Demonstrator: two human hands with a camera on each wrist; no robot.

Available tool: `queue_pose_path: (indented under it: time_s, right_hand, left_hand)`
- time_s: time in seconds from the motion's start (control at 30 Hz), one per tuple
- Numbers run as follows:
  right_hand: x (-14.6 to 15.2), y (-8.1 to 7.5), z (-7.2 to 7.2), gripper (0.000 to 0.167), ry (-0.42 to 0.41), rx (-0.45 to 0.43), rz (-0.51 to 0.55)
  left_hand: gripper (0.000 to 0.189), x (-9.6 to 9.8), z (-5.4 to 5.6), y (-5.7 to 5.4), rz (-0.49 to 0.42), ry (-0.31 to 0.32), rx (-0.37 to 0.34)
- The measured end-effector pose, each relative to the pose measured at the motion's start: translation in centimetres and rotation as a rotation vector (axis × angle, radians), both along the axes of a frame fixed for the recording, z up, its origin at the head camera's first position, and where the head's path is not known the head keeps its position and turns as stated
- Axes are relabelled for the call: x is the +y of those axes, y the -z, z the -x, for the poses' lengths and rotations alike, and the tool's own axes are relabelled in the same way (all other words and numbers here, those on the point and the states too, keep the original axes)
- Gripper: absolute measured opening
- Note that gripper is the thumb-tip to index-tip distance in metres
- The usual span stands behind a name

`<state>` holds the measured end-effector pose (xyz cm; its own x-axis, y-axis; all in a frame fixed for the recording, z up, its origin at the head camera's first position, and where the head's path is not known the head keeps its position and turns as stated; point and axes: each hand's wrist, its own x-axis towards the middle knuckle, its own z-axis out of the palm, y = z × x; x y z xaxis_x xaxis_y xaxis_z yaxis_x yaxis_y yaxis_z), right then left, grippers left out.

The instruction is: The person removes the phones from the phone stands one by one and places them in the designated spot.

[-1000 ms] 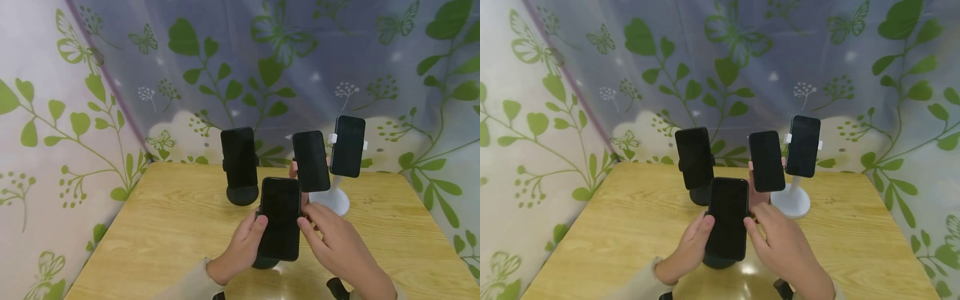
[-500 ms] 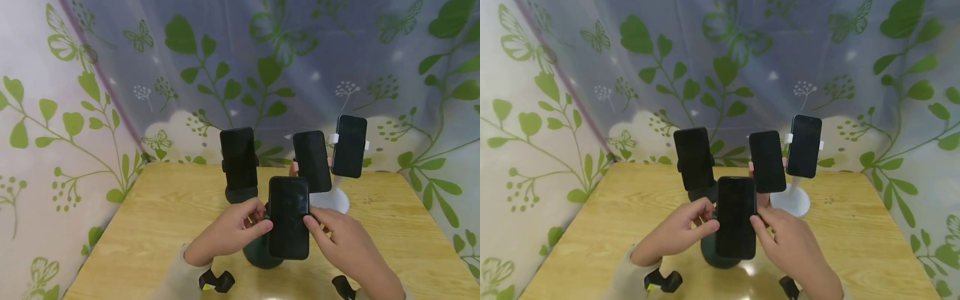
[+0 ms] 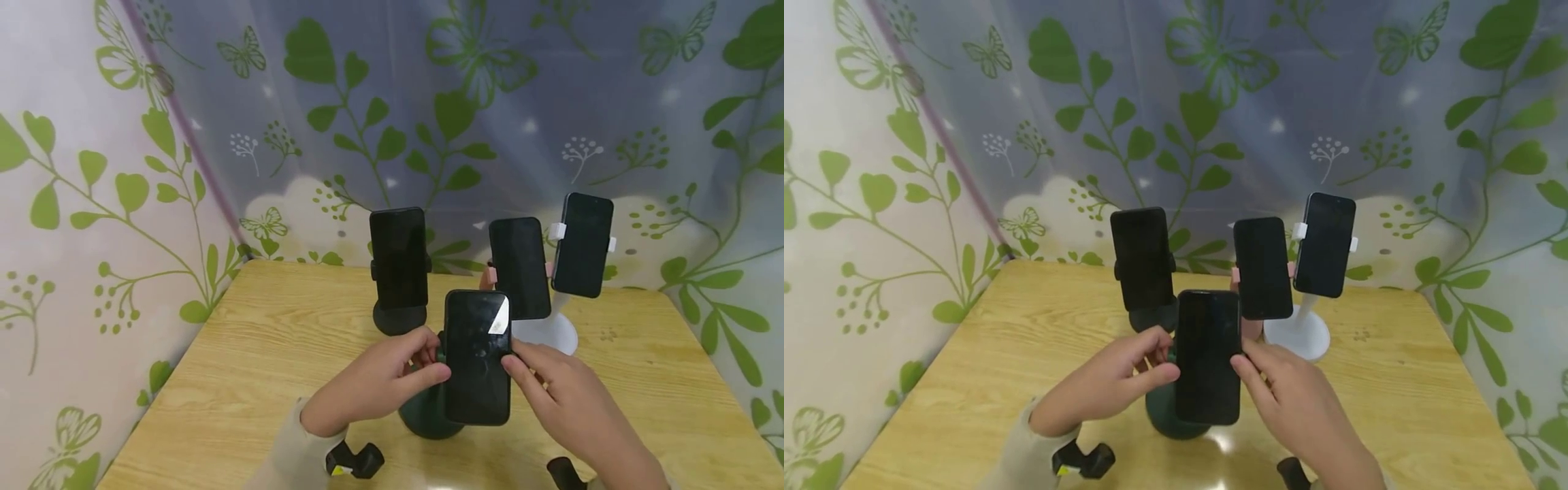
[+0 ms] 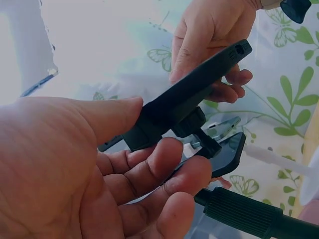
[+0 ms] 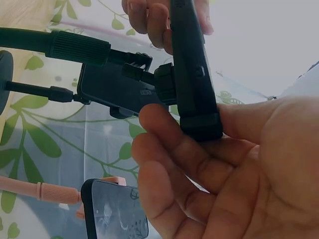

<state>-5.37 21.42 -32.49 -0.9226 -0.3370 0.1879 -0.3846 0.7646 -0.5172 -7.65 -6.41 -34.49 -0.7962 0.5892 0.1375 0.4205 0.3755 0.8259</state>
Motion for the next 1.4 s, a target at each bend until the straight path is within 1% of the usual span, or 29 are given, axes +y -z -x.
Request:
queue_pose_path:
  time_s: [0.2,0.27,0.37,0.47,0.57,0.73,0.83,0.97,1.03,1.17,1.23,1.33,1.4]
  right_hand:
    - [0.5,0.4,-0.3,0.040,0.008,0.002,-0.034]
    - [0.6,0.5,-0.4,0.041,0.008,0.015,-0.040]
    - [0.5,0.5,-0.4,0.041,0.005,0.040,-0.032]
    - [0.3,0.2,-0.3,0.026,-0.004,0.039,-0.019]
    - [0.2,0.0,-0.3,0.012,-0.010,0.018,-0.010]
    - [0.0,-0.1,-0.2,0.016,-0.001,0.000,-0.034]
    - [-0.2,0.2,-0.2,0.017,-0.015,0.036,-0.054]
    - [-0.3,0.5,-0.4,0.014,-0.038,0.112,-0.058]
    - [-0.3,0.4,-0.4,0.013,-0.031,0.125,-0.056]
    - [-0.5,0.1,-0.5,0.013,0.004,0.116,-0.072]
    - [-0.6,0.1,-0.5,0.012,0.021,0.109,-0.079]
    - [-0.6,0.2,-0.5,0.012,0.032,0.095,-0.073]
    - [-0.7,0.1,-0.6,0.013,0.036,0.087,-0.070]
  left_hand:
    - [0.020,0.1,0.1,0.5,-0.008,0.031,-0.016]
    - [0.020,0.0,0.0,0.5,-0.007,0.037,-0.012]
    - [0.020,-0.1,0.0,0.3,-0.005,0.031,-0.002]
    - [0.020,-0.2,-0.1,0.0,0.001,0.026,0.001]
    - [0.021,-0.2,-0.1,-0.1,0.006,0.036,0.003]
    - [0.024,-0.1,0.0,-0.1,0.027,0.019,0.000]
    - [0.024,-0.1,0.0,-0.2,0.037,0.002,-0.005]
    - [0.021,0.0,0.0,-0.3,0.040,-0.008,0.023]
    - [0.019,0.2,0.1,-0.3,0.035,-0.022,0.057]
    - [0.015,0.4,0.2,-0.3,0.026,-0.054,0.123]
    - [0.015,0.3,0.3,-0.4,0.038,-0.057,0.150]
    - [0.016,0.1,0.4,-0.7,0.059,-0.051,0.165]
    - [0.018,0.1,0.3,-0.8,0.073,-0.047,0.159]
